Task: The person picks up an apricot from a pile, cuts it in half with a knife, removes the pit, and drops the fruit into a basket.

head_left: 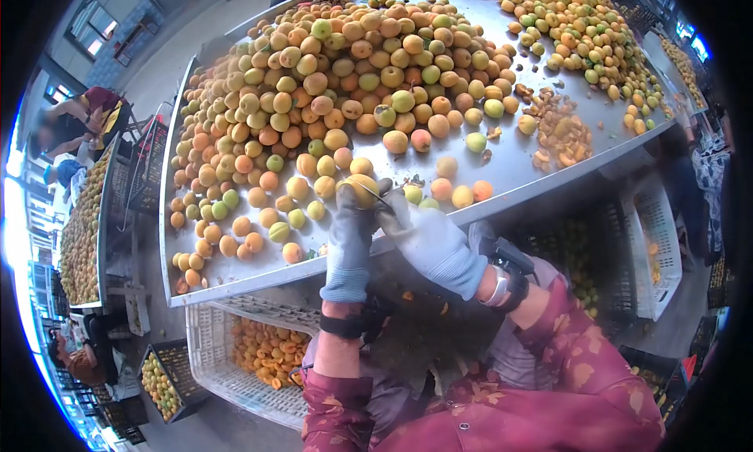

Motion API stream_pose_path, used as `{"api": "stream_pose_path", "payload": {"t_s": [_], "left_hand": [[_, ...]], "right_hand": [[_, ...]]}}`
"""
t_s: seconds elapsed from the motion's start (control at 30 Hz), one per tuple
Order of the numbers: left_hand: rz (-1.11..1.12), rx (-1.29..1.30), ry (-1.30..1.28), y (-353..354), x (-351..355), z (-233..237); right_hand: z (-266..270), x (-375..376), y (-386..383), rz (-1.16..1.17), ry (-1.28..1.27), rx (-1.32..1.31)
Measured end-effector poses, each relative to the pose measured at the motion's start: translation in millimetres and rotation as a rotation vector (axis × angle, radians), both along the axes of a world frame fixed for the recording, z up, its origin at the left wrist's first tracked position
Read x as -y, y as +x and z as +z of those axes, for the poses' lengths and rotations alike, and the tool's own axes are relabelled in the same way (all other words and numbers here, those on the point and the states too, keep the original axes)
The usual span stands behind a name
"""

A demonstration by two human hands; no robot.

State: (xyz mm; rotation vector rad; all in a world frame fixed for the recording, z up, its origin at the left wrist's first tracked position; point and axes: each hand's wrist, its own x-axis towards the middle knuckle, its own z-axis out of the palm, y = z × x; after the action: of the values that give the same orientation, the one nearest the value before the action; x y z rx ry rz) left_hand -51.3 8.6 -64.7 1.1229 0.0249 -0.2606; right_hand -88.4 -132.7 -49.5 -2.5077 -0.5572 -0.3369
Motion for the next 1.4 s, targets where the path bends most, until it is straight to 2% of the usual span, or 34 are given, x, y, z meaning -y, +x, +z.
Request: {"api": "stream_pose_path", "payload": {"t_s": [0.03,0.1,0.13,0.17,0.23,0.3,0.4,0.53,0.6,0.7,0.8,0.9,0.93,1.0,1.1,1.17,1.23,1.4], "left_hand": [[0.0,-0.001,0.0,0,-2,5],[0.0,-0.142,-0.141,-2,-5,18],[0.133,-0.152,-0.138,-4,-4,21],[0.136,-0.153,-0.139,-5,-5,26],[0.111,-0.076,0.028,-8,-7,33],[0.181,-0.075,0.021,-9,-8,31],[0.097,-0.072,0.164,-11,-13,30],[0.196,0.025,0.091,-17,-4,34],[0.21,0.062,0.094,-19,-5,34],[0.201,0.104,0.088,-20,-5,31],[0.179,0.088,-0.018,-23,-4,34],[0.137,0.149,-0.066,-21,-6,30],[0.125,0.212,0.013,-18,-8,31],[0.122,0.31,0.135,-15,-12,36],[0.074,0.281,0.169,-12,-19,29],[0.083,0.263,0.155,-15,-16,41],[0.191,0.358,0.292,-14,-13,48],[0.151,0.266,0.214,-15,-16,41]], "right_hand": [[-1,-1,0,0.0,0.0,-0.001],[-3,-6,1,-0.001,0.189,0.049],[-4,-8,0,0.002,0.188,0.048],[-6,-11,-2,-0.003,0.209,0.017],[-8,-16,-4,-0.004,0.227,-0.014],[-9,-20,-6,-0.03,0.162,0.024],[-5,-20,-7,0.012,0.199,-0.058],[2,-18,-6,0.058,0.192,-0.103],[6,-17,-4,0.054,0.285,-0.245],[-2,-17,1,0.13,0.353,-0.097],[-2,-17,1,0.173,0.436,-0.08],[1,-18,2,0.086,0.457,-0.11],[5,-16,2,0.086,0.456,-0.108],[13,-9,3,0.001,0.28,-0.095],[4,0,10,0.101,0.288,0.049],[11,-2,6,0.054,0.31,-0.044],[4,-2,8,0.032,0.24,0.001],[16,-1,4,0.05,0.227,-0.091]]}}
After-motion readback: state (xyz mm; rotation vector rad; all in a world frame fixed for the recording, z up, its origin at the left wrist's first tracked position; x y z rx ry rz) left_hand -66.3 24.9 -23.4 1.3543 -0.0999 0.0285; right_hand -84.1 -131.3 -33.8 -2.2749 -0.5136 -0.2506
